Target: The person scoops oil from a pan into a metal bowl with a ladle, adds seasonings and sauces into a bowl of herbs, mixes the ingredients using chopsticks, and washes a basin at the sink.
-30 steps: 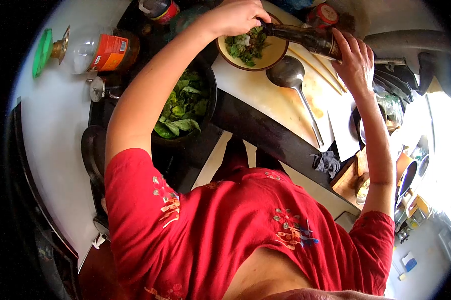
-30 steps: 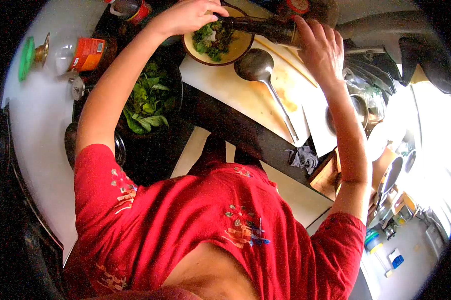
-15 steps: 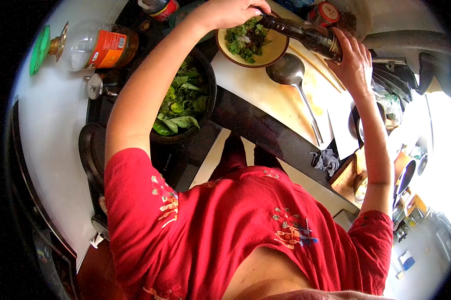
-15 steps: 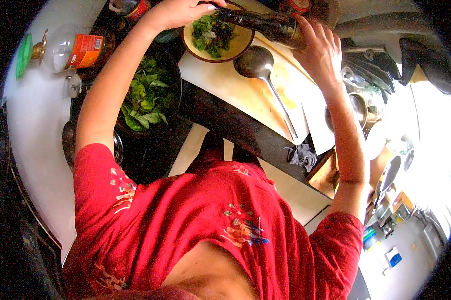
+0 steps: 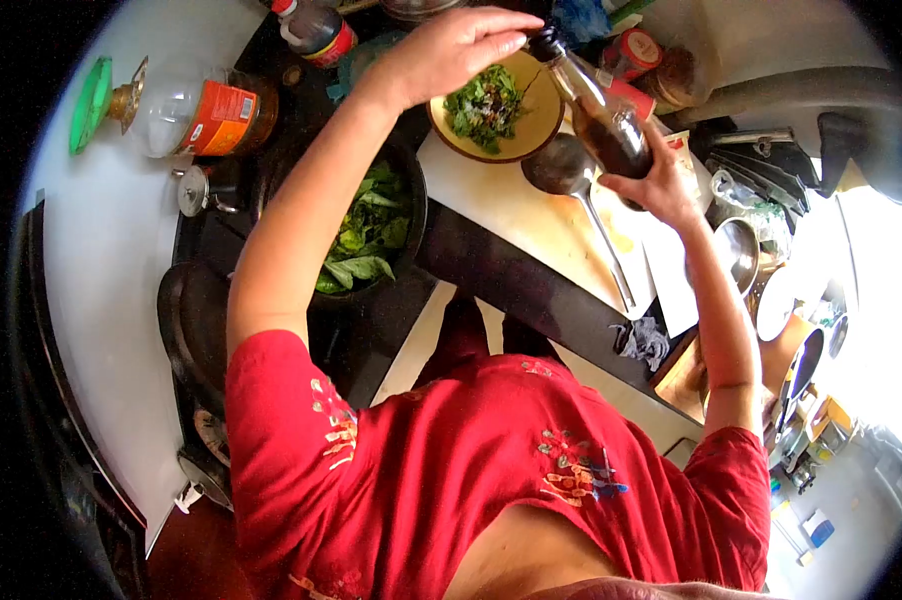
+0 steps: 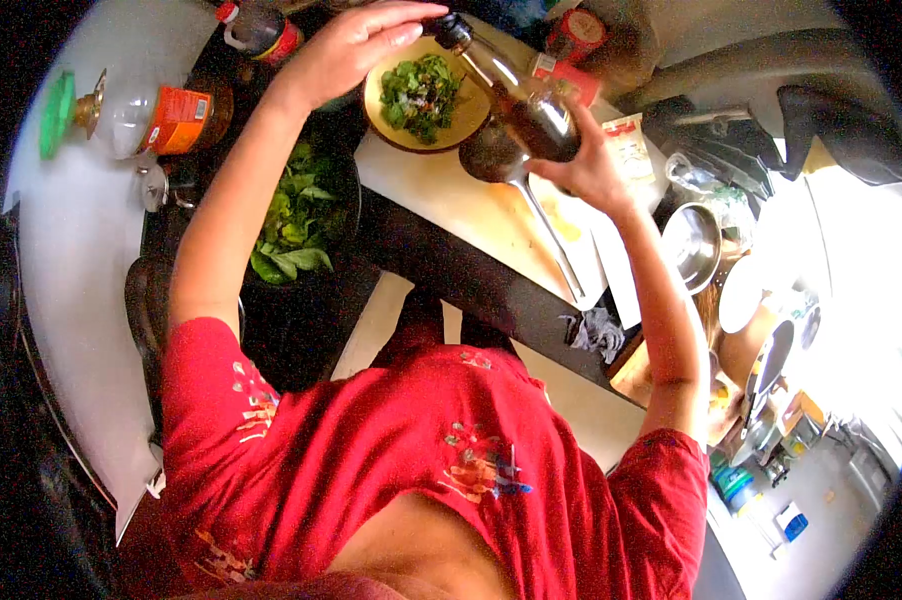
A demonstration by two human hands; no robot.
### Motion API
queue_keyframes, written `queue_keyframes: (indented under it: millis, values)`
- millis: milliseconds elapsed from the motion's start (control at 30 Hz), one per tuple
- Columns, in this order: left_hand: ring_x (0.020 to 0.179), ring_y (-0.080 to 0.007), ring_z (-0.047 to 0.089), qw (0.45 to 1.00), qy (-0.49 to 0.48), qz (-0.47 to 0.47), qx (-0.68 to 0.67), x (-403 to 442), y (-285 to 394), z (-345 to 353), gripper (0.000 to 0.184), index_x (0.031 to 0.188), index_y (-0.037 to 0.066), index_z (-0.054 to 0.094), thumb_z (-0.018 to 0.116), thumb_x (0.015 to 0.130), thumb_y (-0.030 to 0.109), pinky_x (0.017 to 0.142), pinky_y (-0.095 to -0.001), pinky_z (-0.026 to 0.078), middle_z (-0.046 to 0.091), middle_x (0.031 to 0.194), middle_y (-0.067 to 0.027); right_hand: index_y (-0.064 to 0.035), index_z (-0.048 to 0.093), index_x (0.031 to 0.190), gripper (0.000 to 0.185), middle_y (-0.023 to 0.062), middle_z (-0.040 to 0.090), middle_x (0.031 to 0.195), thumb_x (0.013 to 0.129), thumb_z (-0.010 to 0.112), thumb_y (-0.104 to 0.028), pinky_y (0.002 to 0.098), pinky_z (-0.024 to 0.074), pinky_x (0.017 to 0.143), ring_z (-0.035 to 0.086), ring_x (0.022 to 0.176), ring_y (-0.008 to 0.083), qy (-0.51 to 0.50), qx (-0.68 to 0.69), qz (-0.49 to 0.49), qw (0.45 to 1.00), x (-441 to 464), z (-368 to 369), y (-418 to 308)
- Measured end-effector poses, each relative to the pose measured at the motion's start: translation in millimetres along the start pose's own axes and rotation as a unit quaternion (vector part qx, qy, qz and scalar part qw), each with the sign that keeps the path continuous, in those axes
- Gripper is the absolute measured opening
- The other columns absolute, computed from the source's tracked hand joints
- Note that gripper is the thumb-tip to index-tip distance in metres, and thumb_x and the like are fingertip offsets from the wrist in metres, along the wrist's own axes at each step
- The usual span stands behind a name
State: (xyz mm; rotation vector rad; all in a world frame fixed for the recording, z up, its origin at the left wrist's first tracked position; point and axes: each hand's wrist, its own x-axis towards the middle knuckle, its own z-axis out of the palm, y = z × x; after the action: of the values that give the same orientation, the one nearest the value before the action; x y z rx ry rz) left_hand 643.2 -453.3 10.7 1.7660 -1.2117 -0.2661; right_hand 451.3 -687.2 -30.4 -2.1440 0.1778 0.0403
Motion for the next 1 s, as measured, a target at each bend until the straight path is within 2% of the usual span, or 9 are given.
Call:
queue_keyframes:
  millis: [133, 433, 533, 567, 667, 800, 900, 933, 1000]
  values:
    - [0.121, -0.027, 0.042, 0.994, 0.036, 0.009, 0.103, -14, 22, 9, 0.042, 0.129, 0.005, 0.044, 0.049, 0.089, 0.017, 0.103, -0.0338, 0.031, 0.045, 0.131, -0.0156, -0.0016, 0.038, 0.129, 0.084, 0.0117, 0.055, 0.111, 0.06, 0.082, -0.021, 0.0327, 0.04, 0.092, 0.053, 0.102, 0.0206, -0.018, 0.028, 0.052, 0.998, -5, 10, -5]
    - [0.118, -0.0288, 0.047, 0.987, 0.133, 0.018, 0.086, -32, 48, 21, 0.051, 0.129, 0.003, 0.043, 0.059, 0.082, 0.017, 0.099, -0.0337, 0.036, 0.048, 0.127, -0.0183, 0.0006, 0.045, 0.12, 0.075, 0.0118, 0.059, 0.102, 0.058, 0.079, -0.024, 0.0327, 0.044, 0.086, 0.056, 0.094, 0.0192, 0.023, 0.144, 0.078, 0.986, -15, 47, -47]
    - [0.125, -0.0243, 0.038, 0.988, 0.149, 0.026, 0.025, -37, 52, 17, 0.064, 0.134, 0.002, 0.035, 0.064, 0.08, 0.019, 0.104, -0.035, 0.029, 0.036, 0.138, -0.0161, 0.0017, 0.042, 0.122, 0.079, 0.0141, 0.059, 0.103, 0.058, 0.079, -0.026, 0.0339, 0.0442, 0.086, 0.057, 0.095, 0.0209, 0.068, 0.081, 0.035, 0.994, -9, 62, -37]
    - [0.126, -0.0281, 0.036, 0.977, 0.187, 0.011, -0.104, -39, 50, 24, 0.08, 0.136, 0.005, 0.03, 0.07, 0.074, 0.036, 0.103, -0.0388, 0.03, 0.037, 0.137, -0.015, 0.0019, 0.039, 0.124, 0.083, 0.016, 0.058, 0.106, 0.058, 0.08, -0.028, 0.0339, 0.0442, 0.087, 0.057, 0.097, 0.0216, 0.074, 0.086, 0.027, 0.993, -6, 64, -48]
    - [0.125, -0.0315, 0.035, 0.937, 0.276, -0.021, -0.212, -42, 64, 28, 0.104, 0.141, 0.005, 0.012, 0.075, 0.067, 0.042, 0.103, -0.0411, 0.029, 0.034, 0.136, -0.0207, 0.0001, 0.038, 0.125, 0.083, 0.016, 0.055, 0.11, 0.058, 0.082, -0.022, 0.0344, 0.0452, 0.086, 0.056, 0.099, 0.0236, 0.12, 0.112, -0.044, 0.985, 9, 80, -74]
    - [0.088, -0.0158, 0.058, 0.908, 0.275, -0.017, -0.315, -44, 83, 13, 0.054, 0.115, 0.005, 0.039, 0.073, 0.072, 0.009, 0.079, -0.0294, 0.049, 0.055, 0.104, -0.0102, -0.0021, 0.03, 0.131, 0.096, 0.0206, 0.042, 0.127, 0.056, 0.084, -0.026, 0.0392, 0.0375, 0.095, 0.044, 0.117, 0.0308, 0.153, 0.097, -0.125, 0.975, 39, 113, -91]
    - [0.077, -0.0108, 0.06, 0.932, 0.314, 0.002, -0.183, -56, 88, -36, 0.038, 0.107, 0.004, 0.047, 0.068, 0.077, 0.01, 0.068, -0.0244, 0.05, 0.061, 0.091, -0.0057, -0.0056, 0.017, 0.14, 0.11, 0.0188, 0.02, 0.143, 0.057, 0.082, -0.037, 0.0441, 0.0232, 0.104, 0.026, 0.129, 0.0361, 0.14, -0.097, -0.244, 0.955, 53, 109, -133]
    - [0.077, -0.0104, 0.06, 0.944, 0.312, -0.014, -0.104, -64, 91, -61, 0.036, 0.106, 0.003, 0.049, 0.069, 0.077, 0.011, 0.068, -0.0238, 0.049, 0.061, 0.092, -0.005, -0.0063, 0.018, 0.139, 0.102, 0.0193, 0.02, 0.142, 0.062, 0.08, -0.034, 0.0438, 0.0273, 0.102, 0.026, 0.129, 0.0357, 0.124, -0.094, -0.242, 0.958, 53, 111, -137]
    - [0.079, -0.0167, 0.061, 0.899, 0.407, 0.127, -0.101, -61, 83, -97, 0.038, 0.102, 0.001, 0.053, 0.072, 0.073, 0.016, 0.071, -0.0284, 0.049, 0.063, 0.092, -0.0069, -0.0069, 0.019, 0.139, 0.094, 0.0185, 0.022, 0.142, 0.068, 0.077, -0.028, 0.0422, 0.0338, 0.098, 0.034, 0.125, 0.0328, 0.084, -0.033, -0.221, 0.971, 51, 113, -131]
